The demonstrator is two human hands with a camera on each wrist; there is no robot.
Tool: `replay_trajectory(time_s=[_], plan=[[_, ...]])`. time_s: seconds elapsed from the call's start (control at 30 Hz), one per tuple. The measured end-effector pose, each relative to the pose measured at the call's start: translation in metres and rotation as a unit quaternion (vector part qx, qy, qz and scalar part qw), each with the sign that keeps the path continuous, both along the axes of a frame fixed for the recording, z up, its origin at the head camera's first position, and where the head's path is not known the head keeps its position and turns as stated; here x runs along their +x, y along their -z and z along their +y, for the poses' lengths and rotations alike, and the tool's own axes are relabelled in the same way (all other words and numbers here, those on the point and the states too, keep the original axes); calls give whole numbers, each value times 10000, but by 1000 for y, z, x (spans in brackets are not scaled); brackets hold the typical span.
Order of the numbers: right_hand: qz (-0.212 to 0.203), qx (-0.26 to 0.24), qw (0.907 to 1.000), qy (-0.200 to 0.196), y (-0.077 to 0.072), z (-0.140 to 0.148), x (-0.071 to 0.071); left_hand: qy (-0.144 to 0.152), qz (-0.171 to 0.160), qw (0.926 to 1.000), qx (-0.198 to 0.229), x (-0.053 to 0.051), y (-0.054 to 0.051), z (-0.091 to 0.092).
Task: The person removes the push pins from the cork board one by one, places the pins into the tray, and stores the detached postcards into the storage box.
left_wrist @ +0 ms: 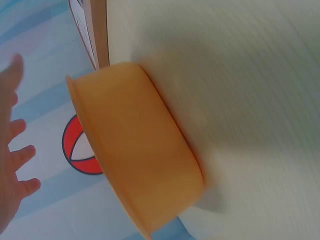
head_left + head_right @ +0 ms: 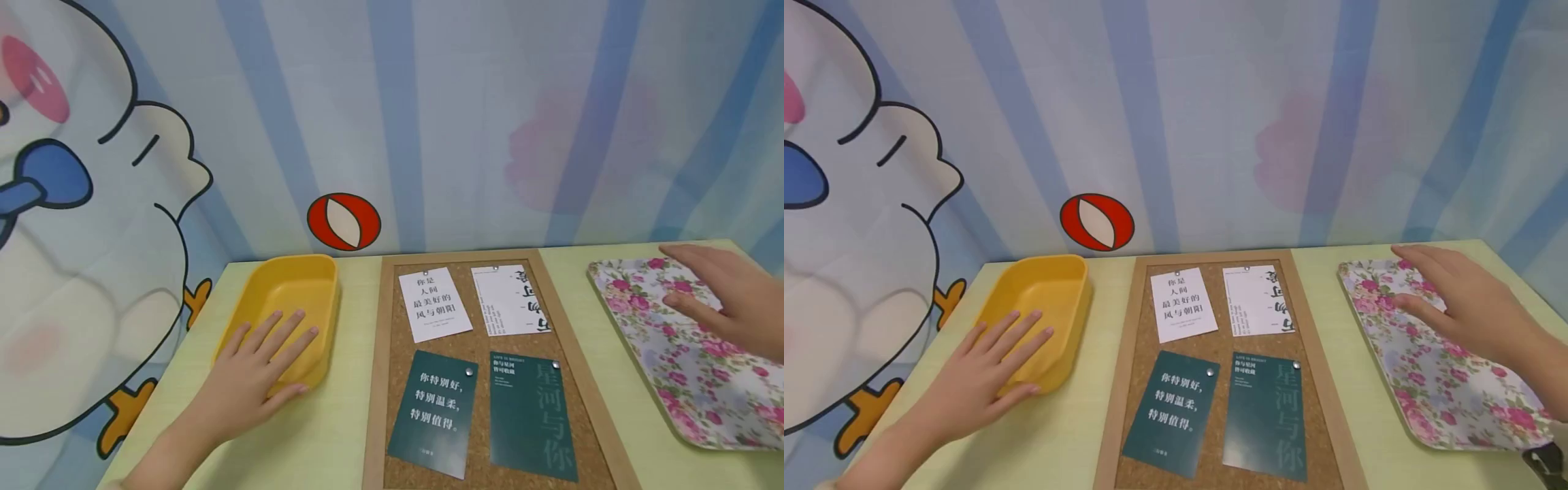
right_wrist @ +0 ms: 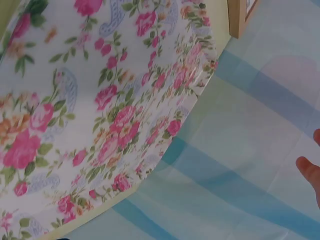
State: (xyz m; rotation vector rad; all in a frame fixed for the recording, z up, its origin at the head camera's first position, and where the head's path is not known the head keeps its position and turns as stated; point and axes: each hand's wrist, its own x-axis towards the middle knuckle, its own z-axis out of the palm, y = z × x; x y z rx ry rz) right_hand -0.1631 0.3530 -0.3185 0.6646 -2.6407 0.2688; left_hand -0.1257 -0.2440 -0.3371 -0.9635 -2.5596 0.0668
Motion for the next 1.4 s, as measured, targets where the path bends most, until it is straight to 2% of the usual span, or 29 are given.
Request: replay_trajectory(time_s=[0.07, 0.2, 0.3, 0.43, 0.53, 0.73, 0.9, 1.0, 1.2, 1.3, 1.4], plan=[[-178, 75, 9998, 62, 1, -5, 0, 133, 93, 9999, -2, -1, 1, 6], [-202, 175, 9996, -57, 4, -18, -3, 421, 120, 9990, -75, -3, 5, 18], [-106, 143, 9995, -242, 5, -28, -6, 597, -60, 9981, -108, -2, 7, 30], [-27, -333, 9981, -518, 10, -42, -10, 681, -382, 9969, 121, -1, 9, 47], [-112, -619, 9957, -687, 14, -53, -12, 806, -520, 9948, 330, -2, 15, 56], [-270, -730, 9927, -926, 23, -78, -17, 1283, -625, 9888, 442, -5, 30, 70], [-234, -763, 9885, -1285, 29, -97, -23, 1471, -730, 9855, 435, -8, 36, 79], [-282, -841, 9845, -1514, 33, -107, -26, 1573, -726, 9845, 282, -8, 38, 83], [-613, -909, 9786, -1741, 37, -123, -29, 1915, -1073, 9756, 44, -8, 40, 97], [-972, -905, 9752, -1769, 37, -132, -29, 2093, -1145, 9711, -64, -7, 42, 104], [-1465, -949, 9670, -1856, 37, -140, -30, 2235, -1137, 9680, -130, -4, 42, 108]])
